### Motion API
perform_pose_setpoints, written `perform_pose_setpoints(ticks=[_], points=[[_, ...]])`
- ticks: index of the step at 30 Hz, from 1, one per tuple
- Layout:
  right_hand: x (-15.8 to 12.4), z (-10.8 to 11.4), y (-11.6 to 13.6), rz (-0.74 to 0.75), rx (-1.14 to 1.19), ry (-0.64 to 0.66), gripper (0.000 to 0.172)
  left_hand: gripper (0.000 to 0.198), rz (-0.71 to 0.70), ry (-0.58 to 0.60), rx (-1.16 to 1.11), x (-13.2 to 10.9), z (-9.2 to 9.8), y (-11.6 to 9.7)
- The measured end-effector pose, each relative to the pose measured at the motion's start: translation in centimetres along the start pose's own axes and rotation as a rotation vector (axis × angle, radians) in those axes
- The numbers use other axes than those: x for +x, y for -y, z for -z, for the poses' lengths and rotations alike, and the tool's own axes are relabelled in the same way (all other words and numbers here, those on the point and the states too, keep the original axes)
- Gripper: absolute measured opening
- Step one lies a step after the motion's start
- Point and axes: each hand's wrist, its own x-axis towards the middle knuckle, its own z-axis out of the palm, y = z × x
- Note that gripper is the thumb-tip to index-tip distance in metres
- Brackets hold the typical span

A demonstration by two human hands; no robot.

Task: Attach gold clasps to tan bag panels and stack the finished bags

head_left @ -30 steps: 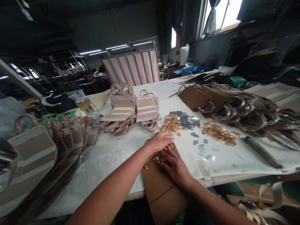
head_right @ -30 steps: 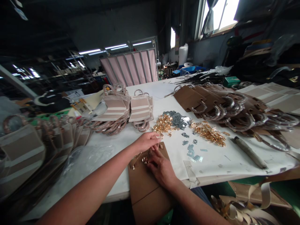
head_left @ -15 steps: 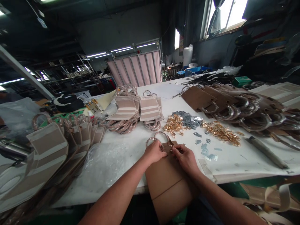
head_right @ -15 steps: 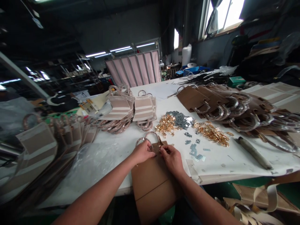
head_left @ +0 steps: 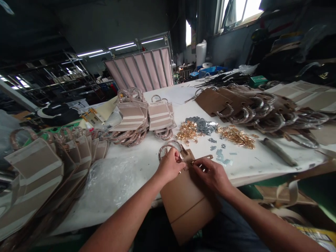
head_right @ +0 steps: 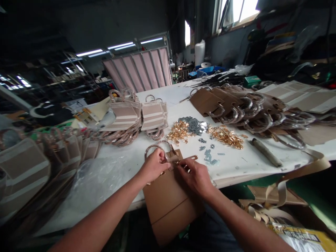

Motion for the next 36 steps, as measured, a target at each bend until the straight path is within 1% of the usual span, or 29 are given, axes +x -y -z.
perform_pose_setpoints(ticks=[4, 8, 11, 14, 22, 28, 30, 32, 36], points=[[-0.8, 1.2, 0.6, 0.012, 0.0, -0.02, 0.013, 0.032, -0.049, -0.001, -0.001, -0.9, -0.2, -1.1], [-1.3, 1.7, 1.2, -0.04, 0.036, -0.04, 0.01, 0.031, -0.074, -0.02, 0.011, -1.5, -0.3, -2.0], [-1.6, 1.9, 1.7, -0.065, 0.065, -0.019, 0.011, 0.029, -0.078, -0.042, 0.049, -1.9, -0.2, -2.6], [-1.6, 2.3, 2.1, -0.052, 0.084, 0.008, 0.011, 0.029, -0.083, -0.06, 0.074, -2.1, -0.2, -3.0], [-1.4, 2.2, 2.1, -0.04, 0.051, -0.035, 0.012, 0.03, -0.1, -0.045, 0.031, -2.8, -0.2, -3.9], [-1.3, 2.4, 2.2, -0.014, 0.028, -0.015, 0.013, 0.03, -0.106, -0.037, 0.017, -3.0, -0.3, -4.0], [-1.0, 2.6, 2.5, 0.045, 0.018, 0.004, 0.016, 0.029, -0.11, -0.035, 0.006, -3.1, -0.3, -4.0], [-0.8, 2.8, 2.8, 0.106, -0.021, 0.054, 0.019, 0.029, -0.115, -0.037, -0.005, -3.3, -0.3, -4.1], [-0.3, 2.9, 3.2, 0.109, -0.144, 0.148, 0.02, 0.03, -0.127, -0.064, -0.02, -3.8, -0.4, -4.5]])
